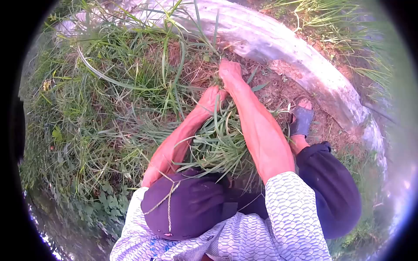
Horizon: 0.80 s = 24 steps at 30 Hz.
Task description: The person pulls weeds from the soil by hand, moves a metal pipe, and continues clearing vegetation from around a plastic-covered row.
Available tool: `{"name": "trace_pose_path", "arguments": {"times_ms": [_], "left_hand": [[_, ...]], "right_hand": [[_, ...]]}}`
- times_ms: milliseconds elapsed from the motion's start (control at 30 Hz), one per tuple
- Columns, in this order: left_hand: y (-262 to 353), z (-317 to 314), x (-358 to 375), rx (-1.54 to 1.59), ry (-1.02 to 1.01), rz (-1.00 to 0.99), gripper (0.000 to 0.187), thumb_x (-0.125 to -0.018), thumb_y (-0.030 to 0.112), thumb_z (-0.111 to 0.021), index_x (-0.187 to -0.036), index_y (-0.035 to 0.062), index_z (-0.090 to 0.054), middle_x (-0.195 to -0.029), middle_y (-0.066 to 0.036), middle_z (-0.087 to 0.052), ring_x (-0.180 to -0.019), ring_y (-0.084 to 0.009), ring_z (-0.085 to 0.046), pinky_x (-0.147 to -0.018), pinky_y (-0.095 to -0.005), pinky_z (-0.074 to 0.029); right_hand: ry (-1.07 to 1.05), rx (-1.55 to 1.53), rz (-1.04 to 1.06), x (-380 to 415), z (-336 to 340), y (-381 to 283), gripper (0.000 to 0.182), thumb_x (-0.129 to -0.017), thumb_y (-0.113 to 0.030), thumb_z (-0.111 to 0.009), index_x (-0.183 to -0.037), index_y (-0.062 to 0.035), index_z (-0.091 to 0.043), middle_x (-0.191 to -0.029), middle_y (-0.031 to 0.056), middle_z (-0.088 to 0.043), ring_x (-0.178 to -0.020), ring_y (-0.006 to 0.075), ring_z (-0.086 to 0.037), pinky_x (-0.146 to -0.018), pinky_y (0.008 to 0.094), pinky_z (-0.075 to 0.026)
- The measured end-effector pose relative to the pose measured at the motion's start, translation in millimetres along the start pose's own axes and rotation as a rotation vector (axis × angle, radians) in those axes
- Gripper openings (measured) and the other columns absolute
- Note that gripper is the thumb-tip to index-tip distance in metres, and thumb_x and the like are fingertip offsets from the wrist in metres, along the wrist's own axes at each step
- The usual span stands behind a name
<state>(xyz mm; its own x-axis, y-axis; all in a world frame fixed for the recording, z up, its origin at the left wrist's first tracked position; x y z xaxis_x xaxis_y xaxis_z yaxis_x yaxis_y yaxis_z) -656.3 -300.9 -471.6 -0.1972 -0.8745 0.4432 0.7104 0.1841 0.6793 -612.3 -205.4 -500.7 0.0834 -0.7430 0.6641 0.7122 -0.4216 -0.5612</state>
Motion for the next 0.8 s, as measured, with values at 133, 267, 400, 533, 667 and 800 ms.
{"name": "trace_pose_path", "arguments": {"times_ms": [133, 267, 400, 533, 667, 800], "left_hand": [[-0.2, 17.2, 47.5, 0.365, 0.152, 0.336, 0.024, -0.088, 0.020, -0.047, -0.086, 0.0031, -0.064, -0.079, -0.026, -0.061, -0.075, -0.0399, -0.063, -0.063, -0.0467, -0.050], [27.4, -98.3, 140.7, 0.311, -0.042, 0.068, 0.030, -0.093, 0.025, -0.045, -0.104, 0.0029, -0.062, -0.096, -0.025, -0.065, -0.084, -0.0423, -0.063, -0.072, -0.0493, -0.050], [78.6, 15.5, 146.1, 0.400, -0.207, 0.116, 0.051, -0.096, 0.043, -0.044, -0.116, -0.0022, -0.057, -0.112, -0.028, -0.061, -0.110, -0.0369, -0.057, -0.097, -0.0467, -0.041], [82.0, 163.5, 149.8, 0.217, 0.191, -0.007, 0.061, -0.096, 0.050, -0.043, -0.131, 0.0007, -0.050, -0.125, -0.021, -0.058, -0.118, -0.0313, -0.055, -0.101, -0.0392, -0.041], [108.9, 187.1, 141.2, 0.069, 0.272, -0.063, 0.066, -0.092, 0.053, -0.045, -0.128, -0.0013, -0.052, -0.124, -0.022, -0.059, -0.112, -0.0374, -0.058, -0.097, -0.0461, -0.043], [124.7, 78.7, 89.7, -0.036, 0.214, -0.287, 0.073, -0.088, 0.064, -0.045, -0.122, -0.0006, -0.055, -0.122, -0.026, -0.056, -0.120, -0.0400, -0.051, -0.099, -0.0548, -0.040]], "right_hand": [[-0.037, -0.289, 0.305, 44.5, -4.9, -10.7, 0.033, -0.089, -0.027, -0.047, -0.089, 0.0002, -0.066, -0.092, 0.0219, -0.067, -0.087, 0.0276, -0.066, -0.069, 0.0450, -0.047], [-0.234, -0.407, -0.333, 127.9, -52.5, 150.3, 0.044, -0.098, -0.027, -0.044, -0.119, 0.0072, -0.060, -0.115, 0.0188, -0.063, -0.095, 0.0261, -0.060, -0.082, 0.0380, -0.047], [-0.210, -0.348, -0.030, 117.8, -24.5, 50.8, 0.041, -0.094, -0.031, -0.043, -0.113, -0.0010, -0.064, -0.095, 0.0168, -0.066, -0.069, 0.0229, -0.060, -0.060, 0.0397, -0.049], [-0.139, -0.038, 0.679, 110.3, 89.7, -174.1, 0.037, -0.095, -0.042, -0.052, -0.080, -0.0089, -0.060, -0.062, -0.0013, -0.054, -0.048, 0.0097, -0.047, -0.042, 0.0276, -0.036], [0.126, 0.701, 1.285, 135.5, 175.4, -250.4, 0.027, -0.095, -0.024, -0.044, -0.091, -0.0015, -0.059, -0.077, 0.0186, -0.062, -0.064, 0.0279, -0.057, -0.058, 0.0397, -0.045], [-0.300, -0.037, 0.426, 103.9, 153.1, -135.8, 0.034, -0.093, -0.041, -0.057, -0.087, -0.0087, -0.065, -0.062, -0.0027, -0.056, -0.048, 0.0081, -0.048, -0.044, 0.0287, -0.039]]}}
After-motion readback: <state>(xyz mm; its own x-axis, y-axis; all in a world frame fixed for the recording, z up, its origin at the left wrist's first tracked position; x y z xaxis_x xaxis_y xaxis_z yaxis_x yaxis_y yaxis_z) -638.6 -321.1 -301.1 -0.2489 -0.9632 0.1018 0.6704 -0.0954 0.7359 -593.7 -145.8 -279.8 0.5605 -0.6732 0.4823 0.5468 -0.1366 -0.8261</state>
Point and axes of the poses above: each hand's wrist, its own x-axis away from the middle knuckle, its own z-axis out of the back of the hand, y = z × x, the point moved 10 cm from there along -x, towards the middle knuckle
